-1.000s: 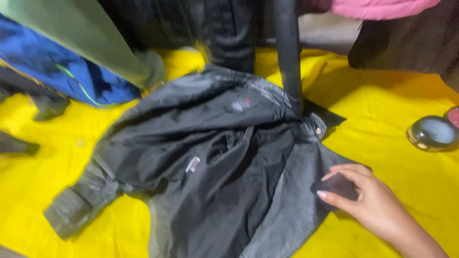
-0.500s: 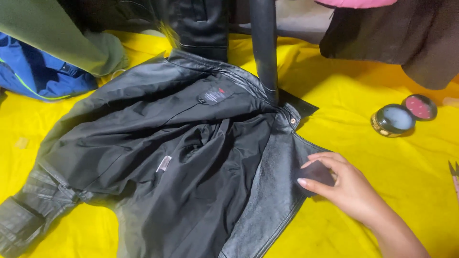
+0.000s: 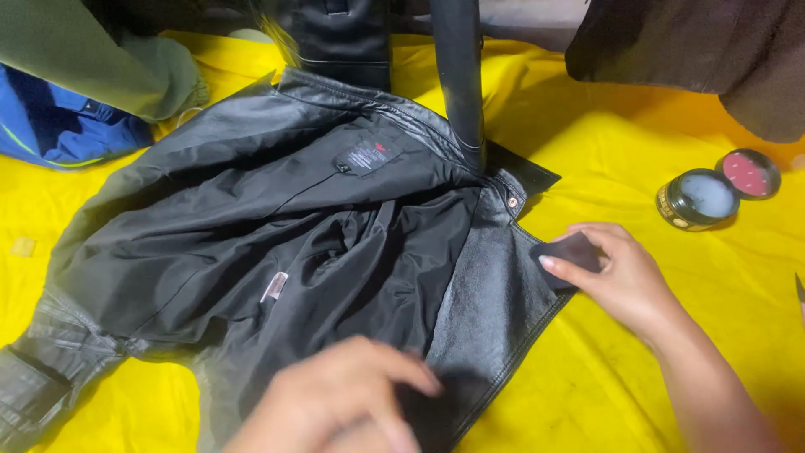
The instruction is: Applying a leather treatment or polish to a black leather jacket using a sponge.
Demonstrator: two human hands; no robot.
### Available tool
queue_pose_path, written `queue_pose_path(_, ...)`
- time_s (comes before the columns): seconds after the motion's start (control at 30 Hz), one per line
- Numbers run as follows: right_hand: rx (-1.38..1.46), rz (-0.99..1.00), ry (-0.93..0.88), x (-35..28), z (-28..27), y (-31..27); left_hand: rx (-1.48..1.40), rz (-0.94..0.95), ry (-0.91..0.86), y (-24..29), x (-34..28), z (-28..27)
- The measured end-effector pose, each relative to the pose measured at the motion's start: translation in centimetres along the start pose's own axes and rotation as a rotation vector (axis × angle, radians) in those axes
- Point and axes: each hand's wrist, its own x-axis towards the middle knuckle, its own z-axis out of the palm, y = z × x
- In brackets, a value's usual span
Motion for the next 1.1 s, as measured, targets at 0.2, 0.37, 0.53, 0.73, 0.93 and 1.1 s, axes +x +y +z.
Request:
queue_pose_path(0.2,-0.031,-0.159,-0.032,2.8,1.1,0.6,0.767,-0.054,0.571,1.2,0.3,-12.3)
queue_pose_path(0.37,0.103,-0.188,-0.115,3.1,2.2,-1.8,1.012,-0.160,0.706,-7.9,0.6,-22.7)
queue_pose_path(0.53,0.097,-0.185,-0.200,3.2,3.0,-3.1,1.022,-0.615,0.856,-14.5,0.7,-29.5)
queue_pose_path(0.73,0.047,-0.149,-0.152,2.9,3.8,-4.1,0.887,-0.946,0.824,-14.5,1.2,-28.9)
queue_pose_path(0.93,0.089,-0.121,-0.156,-1.1,3.1,-7.3,1.201,-0.547,0.953,-16.2,-0.9,-28.6)
queue_pose_path(1.1,-0.055,-0.220,-0.119,-5.1,-0.2,-6.7,1.303,-0.298,0.992,-10.9,-4.3,-25.0)
